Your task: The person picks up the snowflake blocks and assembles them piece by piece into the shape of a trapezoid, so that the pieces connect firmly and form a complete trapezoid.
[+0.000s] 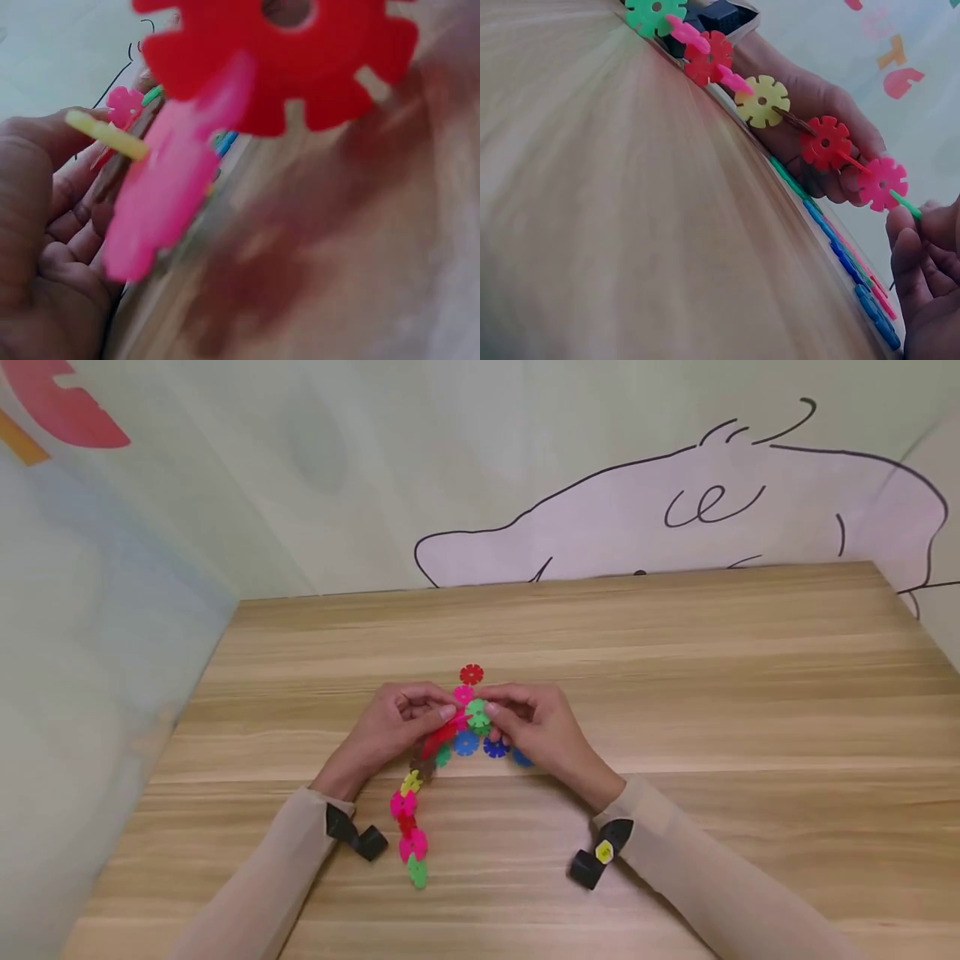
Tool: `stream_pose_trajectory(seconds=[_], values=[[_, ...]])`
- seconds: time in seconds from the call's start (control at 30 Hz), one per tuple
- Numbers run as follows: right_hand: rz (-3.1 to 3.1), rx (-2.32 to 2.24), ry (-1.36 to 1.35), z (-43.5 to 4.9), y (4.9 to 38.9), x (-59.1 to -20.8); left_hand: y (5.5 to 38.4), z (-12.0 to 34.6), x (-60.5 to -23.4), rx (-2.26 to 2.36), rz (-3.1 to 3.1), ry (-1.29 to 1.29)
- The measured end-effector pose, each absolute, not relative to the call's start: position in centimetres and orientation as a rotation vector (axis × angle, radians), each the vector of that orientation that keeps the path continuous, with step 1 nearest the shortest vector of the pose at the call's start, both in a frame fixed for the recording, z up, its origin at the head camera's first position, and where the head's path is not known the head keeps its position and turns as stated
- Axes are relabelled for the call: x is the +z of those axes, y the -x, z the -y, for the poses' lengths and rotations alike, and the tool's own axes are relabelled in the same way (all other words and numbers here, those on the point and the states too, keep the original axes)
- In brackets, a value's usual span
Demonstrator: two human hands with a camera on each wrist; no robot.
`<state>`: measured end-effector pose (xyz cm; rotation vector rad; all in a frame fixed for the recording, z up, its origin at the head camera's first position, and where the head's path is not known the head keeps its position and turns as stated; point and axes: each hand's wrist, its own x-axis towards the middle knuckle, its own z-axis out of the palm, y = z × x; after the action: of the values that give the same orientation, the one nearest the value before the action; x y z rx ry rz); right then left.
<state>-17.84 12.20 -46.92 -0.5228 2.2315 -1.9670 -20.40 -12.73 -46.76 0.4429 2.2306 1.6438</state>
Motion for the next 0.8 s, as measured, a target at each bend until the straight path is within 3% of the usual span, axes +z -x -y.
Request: stream_pose_trajectory(seconds=[0.53, 0.8], values=[[-2.194, -1.929, 0.567, -11.83, 17.93, -46.60, 20.29, 12.58, -46.59, 1.576, -2.233, -0.473], [-2.404, -1.936, 0.455, -12.78, 18.48, -47.17, 20.33, 12.98, -46.63, 1.696, -2.194, -0.424]])
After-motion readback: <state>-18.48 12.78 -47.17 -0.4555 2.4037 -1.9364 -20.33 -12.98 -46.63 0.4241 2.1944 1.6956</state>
